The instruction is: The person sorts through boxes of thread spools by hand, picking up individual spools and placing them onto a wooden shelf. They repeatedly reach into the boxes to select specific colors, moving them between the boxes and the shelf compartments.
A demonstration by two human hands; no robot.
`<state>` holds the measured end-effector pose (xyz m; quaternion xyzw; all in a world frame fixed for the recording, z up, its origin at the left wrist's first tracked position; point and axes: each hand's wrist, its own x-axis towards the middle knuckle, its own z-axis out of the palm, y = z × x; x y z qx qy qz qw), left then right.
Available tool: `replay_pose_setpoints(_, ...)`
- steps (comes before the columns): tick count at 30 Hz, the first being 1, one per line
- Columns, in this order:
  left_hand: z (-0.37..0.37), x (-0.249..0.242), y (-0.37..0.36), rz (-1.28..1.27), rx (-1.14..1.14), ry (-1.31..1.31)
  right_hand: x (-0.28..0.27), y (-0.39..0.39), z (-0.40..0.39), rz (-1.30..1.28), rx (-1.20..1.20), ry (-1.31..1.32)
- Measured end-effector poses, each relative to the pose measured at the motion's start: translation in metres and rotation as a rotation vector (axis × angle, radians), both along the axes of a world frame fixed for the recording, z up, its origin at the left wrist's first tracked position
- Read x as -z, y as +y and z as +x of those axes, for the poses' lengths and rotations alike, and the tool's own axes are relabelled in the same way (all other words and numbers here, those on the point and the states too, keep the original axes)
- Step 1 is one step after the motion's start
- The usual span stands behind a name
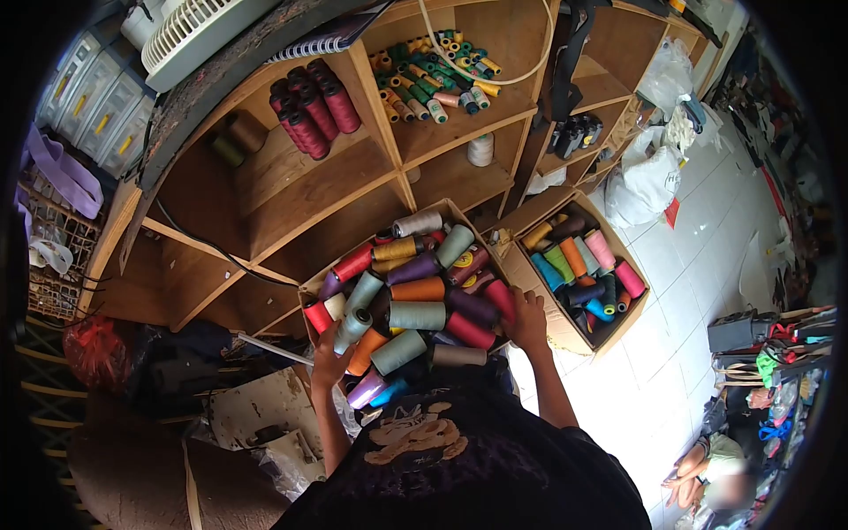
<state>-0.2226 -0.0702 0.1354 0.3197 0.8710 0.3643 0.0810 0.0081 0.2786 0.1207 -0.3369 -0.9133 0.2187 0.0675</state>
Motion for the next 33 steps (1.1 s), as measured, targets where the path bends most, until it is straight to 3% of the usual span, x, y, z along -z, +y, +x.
replay_pose_setpoints(8,-0.001,-0.003,0.001,-0.001,0.002,-0.011,-0.028,0.016,-0.007,-0.266,-0.118,-0.209)
replay_pose_setpoints(17,0.003,-0.011,0.0,0.064,-0.022,-0.061,-0.05,0.024,-0.045,-0.215,-0.082,0.118)
replay_pose_setpoints(22,0.015,-0.022,-0.011,0.141,-0.142,-0.044,-0.036,0.021,-0.055,-0.26,-0.126,0.091)
replay_pose_setpoints(25,0.018,-0.017,-0.032,0.062,-0.172,0.115,-0.035,0.01,-0.057,-0.257,-0.154,0.011)
replay_pose_setpoints(29,0.031,-0.019,-0.047,0.037,-0.229,0.005,-0.041,0.002,-0.057,-0.215,-0.198,-0.043)
replay_pose_setpoints(33,0.038,0.023,-0.064,-0.002,-0.215,-0.063,-0.026,0.011,-0.058,-0.338,-0.246,0.16)
